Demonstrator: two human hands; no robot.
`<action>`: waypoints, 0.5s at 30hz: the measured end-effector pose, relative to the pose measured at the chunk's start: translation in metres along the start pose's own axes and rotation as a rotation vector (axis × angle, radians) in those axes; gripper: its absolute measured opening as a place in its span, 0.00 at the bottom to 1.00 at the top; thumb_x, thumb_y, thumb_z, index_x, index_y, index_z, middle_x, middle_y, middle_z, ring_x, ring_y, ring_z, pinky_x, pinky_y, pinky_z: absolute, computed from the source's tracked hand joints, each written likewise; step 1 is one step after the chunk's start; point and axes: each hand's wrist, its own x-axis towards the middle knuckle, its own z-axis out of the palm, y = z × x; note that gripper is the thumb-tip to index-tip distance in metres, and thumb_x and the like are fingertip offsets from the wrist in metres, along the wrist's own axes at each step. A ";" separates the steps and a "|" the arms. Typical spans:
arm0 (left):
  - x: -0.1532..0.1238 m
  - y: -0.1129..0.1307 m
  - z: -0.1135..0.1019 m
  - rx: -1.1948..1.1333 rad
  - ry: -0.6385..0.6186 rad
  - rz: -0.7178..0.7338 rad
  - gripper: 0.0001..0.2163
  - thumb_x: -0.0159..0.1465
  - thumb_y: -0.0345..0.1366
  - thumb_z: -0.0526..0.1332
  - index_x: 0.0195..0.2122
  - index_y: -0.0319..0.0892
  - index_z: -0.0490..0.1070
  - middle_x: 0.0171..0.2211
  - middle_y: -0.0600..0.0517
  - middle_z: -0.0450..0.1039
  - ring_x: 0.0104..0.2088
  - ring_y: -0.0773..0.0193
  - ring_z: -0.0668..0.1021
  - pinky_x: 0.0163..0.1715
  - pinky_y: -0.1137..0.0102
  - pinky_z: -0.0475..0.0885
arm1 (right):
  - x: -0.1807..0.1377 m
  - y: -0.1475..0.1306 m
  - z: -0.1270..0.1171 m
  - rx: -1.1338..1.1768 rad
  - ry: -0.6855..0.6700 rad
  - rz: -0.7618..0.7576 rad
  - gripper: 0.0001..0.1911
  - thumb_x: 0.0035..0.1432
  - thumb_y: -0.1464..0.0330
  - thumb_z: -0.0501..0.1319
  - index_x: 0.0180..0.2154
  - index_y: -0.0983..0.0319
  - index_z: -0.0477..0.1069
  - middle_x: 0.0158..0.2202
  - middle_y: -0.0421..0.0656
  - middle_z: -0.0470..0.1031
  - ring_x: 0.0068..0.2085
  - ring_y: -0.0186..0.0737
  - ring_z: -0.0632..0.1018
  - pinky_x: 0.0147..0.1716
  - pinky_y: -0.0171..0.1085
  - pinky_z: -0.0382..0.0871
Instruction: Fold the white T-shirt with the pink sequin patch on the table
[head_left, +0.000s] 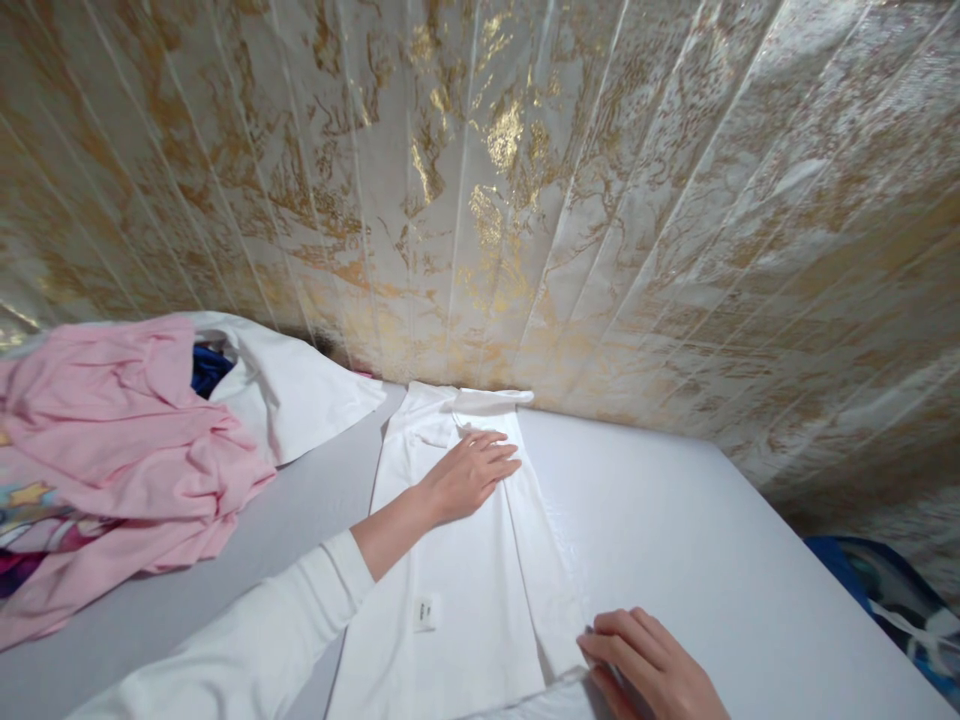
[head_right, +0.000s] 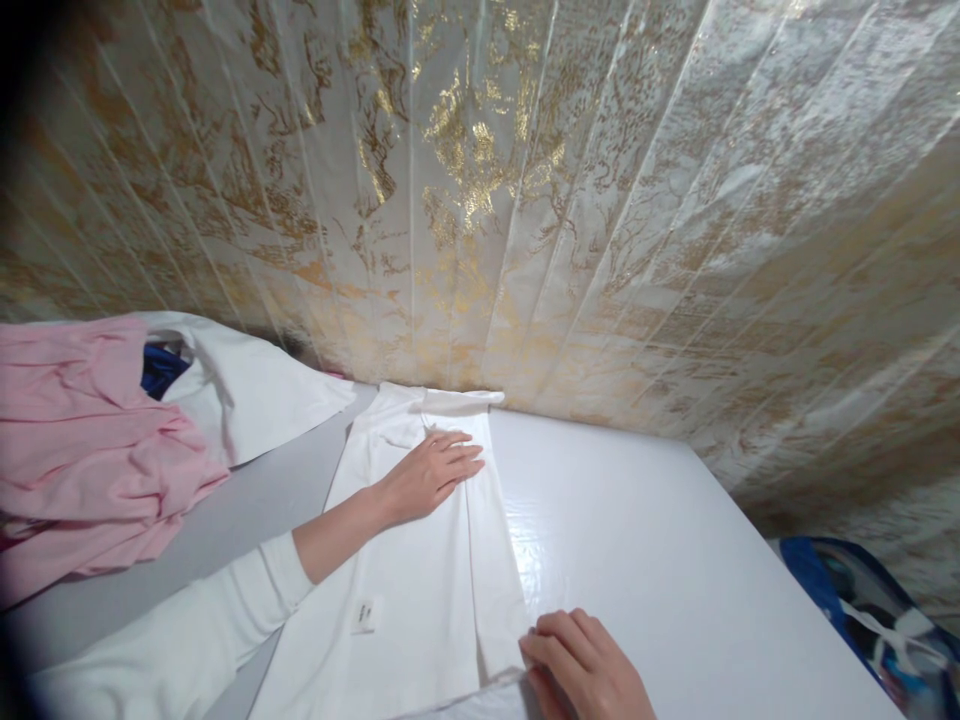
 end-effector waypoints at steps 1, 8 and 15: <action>0.001 0.002 -0.001 -0.007 -0.013 0.026 0.18 0.68 0.27 0.52 0.58 0.46 0.66 0.61 0.49 0.66 0.64 0.55 0.61 0.60 0.56 0.55 | 0.000 -0.001 0.000 -0.028 0.004 -0.010 0.08 0.62 0.74 0.56 0.41 0.58 0.70 0.33 0.42 0.77 0.32 0.36 0.78 0.32 0.32 0.74; 0.002 0.003 0.005 -0.024 -0.095 0.049 0.18 0.72 0.36 0.48 0.62 0.46 0.62 0.63 0.49 0.62 0.63 0.57 0.63 0.56 0.60 0.57 | -0.002 -0.007 0.005 -0.134 0.075 0.009 0.12 0.63 0.74 0.52 0.43 0.58 0.71 0.31 0.41 0.78 0.29 0.36 0.78 0.29 0.32 0.72; 0.001 0.002 0.008 -0.015 -0.107 0.027 0.18 0.72 0.37 0.48 0.62 0.47 0.62 0.64 0.48 0.60 0.65 0.57 0.61 0.57 0.60 0.54 | -0.013 -0.013 0.021 -0.199 0.036 0.238 0.05 0.56 0.74 0.54 0.32 0.57 0.61 0.23 0.36 0.68 0.23 0.34 0.73 0.22 0.31 0.67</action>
